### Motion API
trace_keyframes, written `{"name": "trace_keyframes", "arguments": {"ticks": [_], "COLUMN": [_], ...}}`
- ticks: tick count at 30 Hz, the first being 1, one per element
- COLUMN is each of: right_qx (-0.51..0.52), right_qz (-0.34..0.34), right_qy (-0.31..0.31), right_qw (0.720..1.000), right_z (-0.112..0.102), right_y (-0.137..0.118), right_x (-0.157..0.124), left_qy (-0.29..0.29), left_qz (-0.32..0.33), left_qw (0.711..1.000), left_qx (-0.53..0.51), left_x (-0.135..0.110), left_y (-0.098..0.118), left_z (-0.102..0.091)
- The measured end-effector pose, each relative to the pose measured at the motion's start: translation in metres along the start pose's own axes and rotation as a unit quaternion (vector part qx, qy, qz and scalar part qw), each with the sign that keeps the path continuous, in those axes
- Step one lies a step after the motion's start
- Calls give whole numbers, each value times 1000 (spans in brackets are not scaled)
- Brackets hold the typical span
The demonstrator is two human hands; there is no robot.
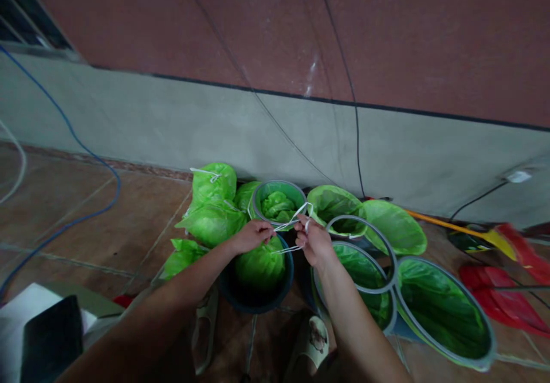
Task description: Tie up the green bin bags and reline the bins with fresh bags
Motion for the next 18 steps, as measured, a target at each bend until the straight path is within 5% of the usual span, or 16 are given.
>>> {"name": "trace_keyframes", "arguments": {"ticks": [3, 5, 12, 18], "right_qx": [23, 42, 90, 56], "right_qz": [-26, -47, -63, -52], "right_qy": [77, 68, 9, 17], "right_qw": [996, 996, 994, 997], "right_z": [3, 11, 25, 17], "right_y": [3, 6, 12, 17], "right_x": [-1, -2, 7, 15], "left_qy": [50, 43, -218, -196], "left_qz": [-45, -39, 71, 46], "left_qw": [992, 985, 958, 963], "left_qx": [108, 165, 175, 180], "left_x": [1, 0, -17, -22], "left_y": [-2, 0, 18, 20], "left_z": [3, 8, 30, 32]}}
Point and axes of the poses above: each hand's wrist, its own x-axis towards the middle knuckle, its own z-axis out of the palm, y = z × x, the point moved 1 cm from there along x, towards the middle knuckle, and after that the axes turned 1 degree about z, right-handed, at the moved point
